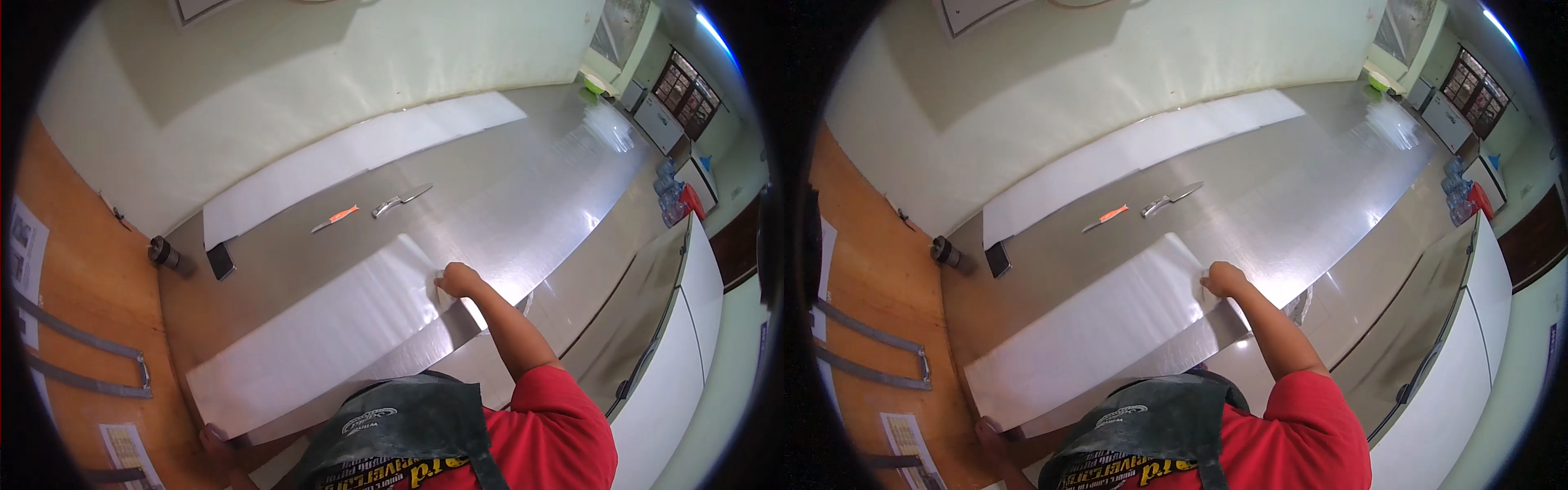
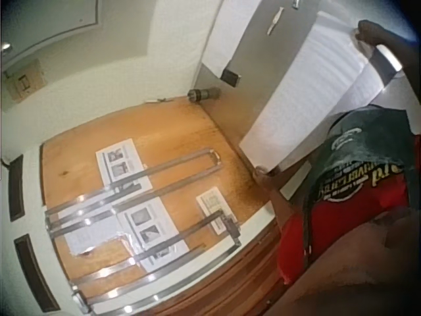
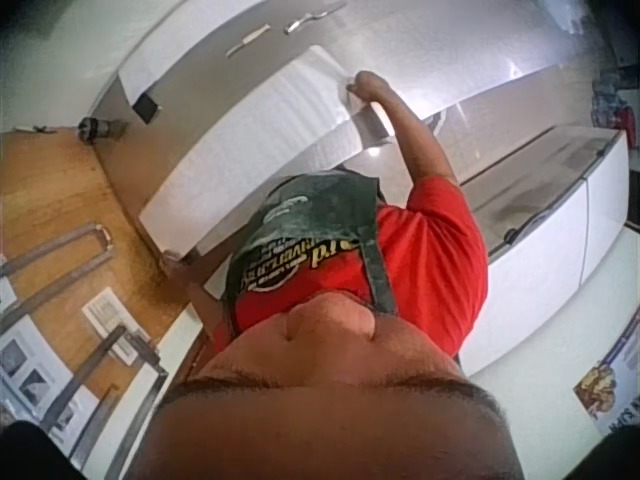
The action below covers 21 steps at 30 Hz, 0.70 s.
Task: Manually applying and cutting a clear plastic protective film onto a long metal surface.
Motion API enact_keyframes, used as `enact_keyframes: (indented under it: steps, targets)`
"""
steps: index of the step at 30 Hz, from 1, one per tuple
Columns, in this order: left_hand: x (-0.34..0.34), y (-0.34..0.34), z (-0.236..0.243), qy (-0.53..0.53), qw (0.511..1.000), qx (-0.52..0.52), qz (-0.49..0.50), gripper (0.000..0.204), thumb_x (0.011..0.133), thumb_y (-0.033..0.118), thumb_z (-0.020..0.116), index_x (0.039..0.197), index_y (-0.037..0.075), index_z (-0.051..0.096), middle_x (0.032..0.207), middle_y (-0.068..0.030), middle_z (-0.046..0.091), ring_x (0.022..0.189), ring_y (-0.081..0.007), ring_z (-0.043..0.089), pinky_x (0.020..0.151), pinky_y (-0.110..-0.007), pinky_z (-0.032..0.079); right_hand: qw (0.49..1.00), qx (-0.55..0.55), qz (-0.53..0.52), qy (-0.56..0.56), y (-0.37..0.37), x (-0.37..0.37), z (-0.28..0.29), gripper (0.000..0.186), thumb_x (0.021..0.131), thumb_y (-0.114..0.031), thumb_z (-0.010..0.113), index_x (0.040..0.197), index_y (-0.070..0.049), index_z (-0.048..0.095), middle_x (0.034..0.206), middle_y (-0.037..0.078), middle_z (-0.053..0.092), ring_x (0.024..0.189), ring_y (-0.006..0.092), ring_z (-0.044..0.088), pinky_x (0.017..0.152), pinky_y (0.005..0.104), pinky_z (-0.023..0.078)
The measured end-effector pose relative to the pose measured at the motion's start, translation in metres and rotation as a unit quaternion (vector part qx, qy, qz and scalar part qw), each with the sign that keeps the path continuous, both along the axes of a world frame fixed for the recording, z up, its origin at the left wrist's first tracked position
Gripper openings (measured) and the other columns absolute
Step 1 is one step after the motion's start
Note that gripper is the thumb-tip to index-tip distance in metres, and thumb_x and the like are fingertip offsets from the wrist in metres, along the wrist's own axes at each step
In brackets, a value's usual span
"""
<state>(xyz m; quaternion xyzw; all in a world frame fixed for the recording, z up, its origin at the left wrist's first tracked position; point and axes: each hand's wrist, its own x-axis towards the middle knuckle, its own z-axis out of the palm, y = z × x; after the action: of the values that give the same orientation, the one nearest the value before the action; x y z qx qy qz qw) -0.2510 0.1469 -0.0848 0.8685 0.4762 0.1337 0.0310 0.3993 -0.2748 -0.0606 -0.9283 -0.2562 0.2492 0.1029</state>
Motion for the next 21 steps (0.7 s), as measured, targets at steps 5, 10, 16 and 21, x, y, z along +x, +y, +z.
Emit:
enact_keyframes:
  steps: [5, 10, 16, 21]
  targets:
    - [0.025, -0.017, 0.035, 0.033, 0.999, 0.005, 0.005, 0.035, 0.086, -0.001, 0.046, 0.120, 0.005, 0.050, 0.117, -0.0201, 0.051, 0.111, -0.0361, 0.052, 0.095, -0.040, 0.044, 0.995, -0.033, -0.091, -0.025, 0.007, -0.029, 0.028, 0.045, 0.080, -0.043, 0.069, 0.091, 0.000, 0.069, 0.094, 0.021, 0.068, 0.090, 0.0356, 0.066, 0.078, 0.0438, 0.052]
    - [-0.006, 0.024, -0.007, 0.099, 0.995, -0.005, -0.018, 0.037, 0.088, -0.001, 0.045, 0.124, 0.007, 0.049, 0.125, -0.0219, 0.046, 0.116, -0.0382, 0.049, 0.098, -0.041, 0.042, 0.991, 0.022, -0.117, -0.063, -0.003, -0.035, 0.017, 0.042, 0.076, -0.038, 0.074, 0.098, -0.005, 0.061, 0.091, 0.015, 0.068, 0.089, 0.0335, 0.065, 0.076, 0.0418, 0.051]
    - [-0.035, 0.054, -0.040, 0.058, 0.997, 0.003, -0.051, 0.048, 0.077, -0.003, 0.056, 0.124, 0.004, 0.049, 0.120, -0.0192, 0.049, 0.115, -0.0352, 0.049, 0.098, -0.040, 0.042, 0.991, 0.057, -0.119, -0.020, -0.005, -0.032, 0.025, 0.043, 0.077, -0.036, 0.074, 0.104, -0.005, 0.061, 0.093, 0.014, 0.068, 0.090, 0.0324, 0.065, 0.077, 0.0408, 0.050]
    - [-0.051, 0.055, -0.015, -0.146, 0.921, -0.339, 0.128, 0.045, 0.085, 0.015, 0.055, 0.130, 0.008, 0.048, 0.128, -0.0219, 0.046, 0.119, -0.0402, 0.047, 0.101, -0.044, 0.039, 0.984, 0.143, -0.104, 0.012, 0.012, -0.008, 0.036, 0.037, 0.086, -0.034, 0.064, 0.111, -0.008, 0.055, 0.090, 0.015, 0.067, 0.088, 0.0335, 0.064, 0.076, 0.0431, 0.049]
